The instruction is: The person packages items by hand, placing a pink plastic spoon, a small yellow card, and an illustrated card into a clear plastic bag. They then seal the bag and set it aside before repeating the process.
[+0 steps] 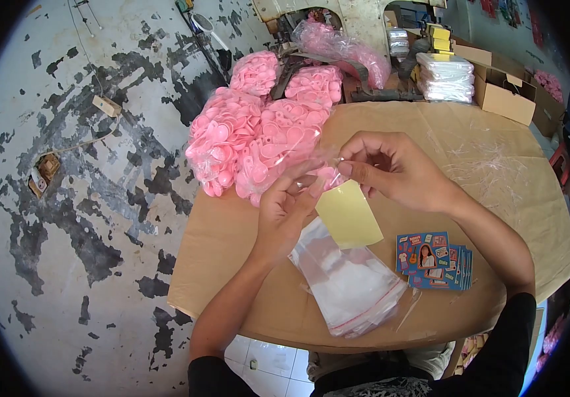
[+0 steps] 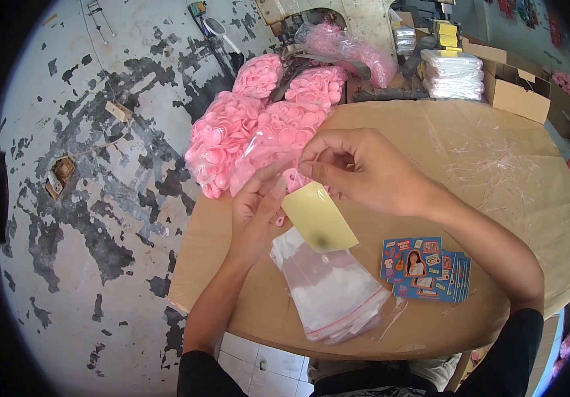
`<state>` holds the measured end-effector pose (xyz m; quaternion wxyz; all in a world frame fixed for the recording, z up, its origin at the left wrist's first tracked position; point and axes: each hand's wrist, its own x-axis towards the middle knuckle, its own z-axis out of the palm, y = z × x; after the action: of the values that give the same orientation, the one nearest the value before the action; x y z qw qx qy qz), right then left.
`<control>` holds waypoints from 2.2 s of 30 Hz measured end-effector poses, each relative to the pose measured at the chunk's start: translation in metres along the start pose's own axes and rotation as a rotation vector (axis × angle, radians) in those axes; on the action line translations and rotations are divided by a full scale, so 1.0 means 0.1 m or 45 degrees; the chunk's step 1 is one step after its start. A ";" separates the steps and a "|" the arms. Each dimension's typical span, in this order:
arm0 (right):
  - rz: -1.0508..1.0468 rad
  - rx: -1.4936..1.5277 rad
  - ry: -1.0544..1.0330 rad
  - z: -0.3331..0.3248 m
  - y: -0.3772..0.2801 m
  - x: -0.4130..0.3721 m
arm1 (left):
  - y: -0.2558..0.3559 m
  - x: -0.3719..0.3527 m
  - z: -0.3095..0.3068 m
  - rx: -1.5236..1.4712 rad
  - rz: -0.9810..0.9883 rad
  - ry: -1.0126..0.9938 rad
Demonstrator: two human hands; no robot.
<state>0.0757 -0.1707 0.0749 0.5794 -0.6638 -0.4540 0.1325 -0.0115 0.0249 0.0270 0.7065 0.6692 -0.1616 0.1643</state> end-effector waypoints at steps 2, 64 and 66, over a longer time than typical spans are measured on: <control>-0.022 -0.003 0.019 0.00 0.03 0.01 | 0.01 0.00 -0.02 0.017 -0.064 0.009; -0.209 -0.467 0.365 0.19 -0.34 -2.42 | 0.23 -0.58 0.46 0.212 0.343 -0.848; -0.315 -0.208 0.287 0.43 -0.07 -2.81 | 0.29 -0.97 0.88 0.127 0.374 -1.065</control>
<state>-0.1133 -0.3560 -0.0297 0.5826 -0.6584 -0.4736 -0.0525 -0.1125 -0.0633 0.0142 0.5164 0.6812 -0.5187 -0.0143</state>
